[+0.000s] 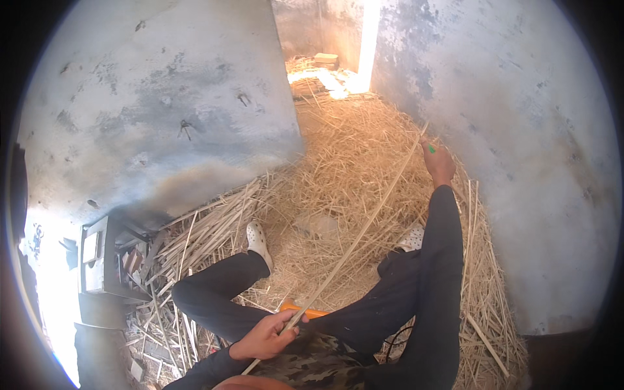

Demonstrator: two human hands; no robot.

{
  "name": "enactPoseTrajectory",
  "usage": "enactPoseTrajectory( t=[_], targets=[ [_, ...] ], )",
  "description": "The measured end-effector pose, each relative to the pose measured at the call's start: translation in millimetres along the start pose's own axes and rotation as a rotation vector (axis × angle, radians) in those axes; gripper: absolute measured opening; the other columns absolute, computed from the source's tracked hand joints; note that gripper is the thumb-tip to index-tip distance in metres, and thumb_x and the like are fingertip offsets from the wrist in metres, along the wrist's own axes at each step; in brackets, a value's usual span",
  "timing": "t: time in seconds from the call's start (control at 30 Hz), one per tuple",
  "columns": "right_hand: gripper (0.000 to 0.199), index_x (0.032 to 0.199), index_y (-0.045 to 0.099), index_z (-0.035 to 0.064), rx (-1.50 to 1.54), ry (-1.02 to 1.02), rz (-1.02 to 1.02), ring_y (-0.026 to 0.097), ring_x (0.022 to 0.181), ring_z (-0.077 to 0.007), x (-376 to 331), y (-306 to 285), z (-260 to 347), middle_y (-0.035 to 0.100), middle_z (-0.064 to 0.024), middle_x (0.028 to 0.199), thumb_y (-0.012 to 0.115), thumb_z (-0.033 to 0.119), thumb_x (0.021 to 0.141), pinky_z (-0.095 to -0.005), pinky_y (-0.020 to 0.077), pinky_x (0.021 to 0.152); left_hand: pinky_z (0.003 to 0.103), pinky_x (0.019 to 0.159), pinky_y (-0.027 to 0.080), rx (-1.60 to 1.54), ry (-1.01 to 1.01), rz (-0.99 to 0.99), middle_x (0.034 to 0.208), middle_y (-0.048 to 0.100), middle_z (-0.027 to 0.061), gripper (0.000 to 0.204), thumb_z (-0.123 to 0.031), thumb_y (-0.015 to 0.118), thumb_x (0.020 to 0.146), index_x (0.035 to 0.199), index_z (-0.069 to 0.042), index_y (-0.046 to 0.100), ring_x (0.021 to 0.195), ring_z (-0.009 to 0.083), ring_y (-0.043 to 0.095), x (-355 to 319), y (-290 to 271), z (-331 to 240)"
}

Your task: The person sits on a straw-covered floor and uses a green utility knife to shave a long, thin wooden stick. They hold the stick with their left hand and repeatedly scrape the blade along its length to remove the outer layer, producing wood shavings.

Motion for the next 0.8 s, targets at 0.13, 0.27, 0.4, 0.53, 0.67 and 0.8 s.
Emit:
enactPoseTrajectory(
  t=[0.13, 0.27, 0.4, 0.53, 0.67, 0.8],
  targets=[
    [0.083, 0.086, 0.071, 0.0045, -0.011, 0.115, -0.049, 0.066, 0.08, -0.0361, 0, -8, -36, 0.069, -0.019, 0.082, 0.034, 0.079, 0.084, -0.0478, 0.0472, 0.064, 0.02, 0.052, 0.028, 0.026, -0.037, 0.047, 0.072, 0.039, -0.0058, 0.031, -0.008, 0.047, 0.096, 0.126, -0.002, 0.048, 0.059, 0.0016, 0.033, 9, 9, -10],
    [0.092, 0.086, 0.069, -0.0012, 0.076, 0.111, -0.061, 0.065, 0.086, -0.0442, -20, -20, -56, 0.067, -0.0266, 0.087, 0.031, 0.083, 0.082, -0.0528, 0.0492, 0.073, 0.022, 0.052, 0.028, 0.112, -0.029, 0.079, 0.071, 0.038, -0.0053, 0.03, -0.008, 0.047, 0.096, 0.125, -0.002, 0.048, 0.059, 0.0022, 0.032, 12, 14, -5],
    [0.093, 0.095, 0.068, -0.0012, -0.023, 0.146, -0.065, 0.064, 0.093, -0.0435, -23, -6, -90, 0.067, -0.0274, 0.095, 0.03, 0.083, 0.082, -0.0526, 0.0491, 0.078, 0.019, 0.059, 0.032, 0.179, -0.051, 0.106, 0.079, 0.045, -0.0066, 0.026, -0.009, 0.049, 0.095, 0.121, -0.003, 0.05, 0.066, 0.0012, 0.038, 6, 13, -5],
    [0.088, 0.108, 0.065, -0.0028, -0.086, 0.226, -0.036, 0.064, 0.097, -0.0431, -20, 41, -148, 0.066, -0.0284, 0.099, 0.028, 0.074, 0.087, -0.053, 0.0482, 0.081, 0.021, 0.053, 0.028, 0.141, -0.115, 0.091, 0.071, 0.04, -0.0056, 0.023, -0.01, 0.048, 0.096, 0.118, -0.004, 0.05, 0.058, 0.0024, 0.032, -16, 17, -8],
    [0.078, 0.111, 0.062, -0.0066, 0.091, 0.368, 0.018, 0.063, 0.096, -0.0447, -30, 62, -248, 0.067, -0.0281, 0.098, 0.022, 0.059, 0.097, -0.0546, 0.0469, 0.083, 0.02, 0.053, 0.027, -0.001, -0.109, -0.04, 0.071, 0.041, -0.0073, 0.021, -0.009, 0.048, 0.097, 0.117, -0.004, 0.05, 0.059, 0.0013, 0.032, -36, -16, 10],
    [0.08, 0.098, 0.068, -0.003, 0.11, 0.238, 0.118, 0.061, 0.103, -0.0438, -20, 76, -115, 0.064, -0.0301, 0.102, 0.024, 0.064, 0.096, -0.0519, 0.0456, 0.086, 0.019, 0.051, 0.028, -0.215, -0.081, -0.155, 0.067, 0.039, -0.0078, 0.028, -0.005, 0.048, 0.096, 0.123, -0.002, 0.051, 0.056, 0.0016, 0.035, -13, -37, 9]
  ],
)
Point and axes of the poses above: each hand's wrist, its own x-axis towards the middle knuckle, its own y-axis out of the palm, z = x × y, the point moved 10 cm from there along x, towards the middle knuckle
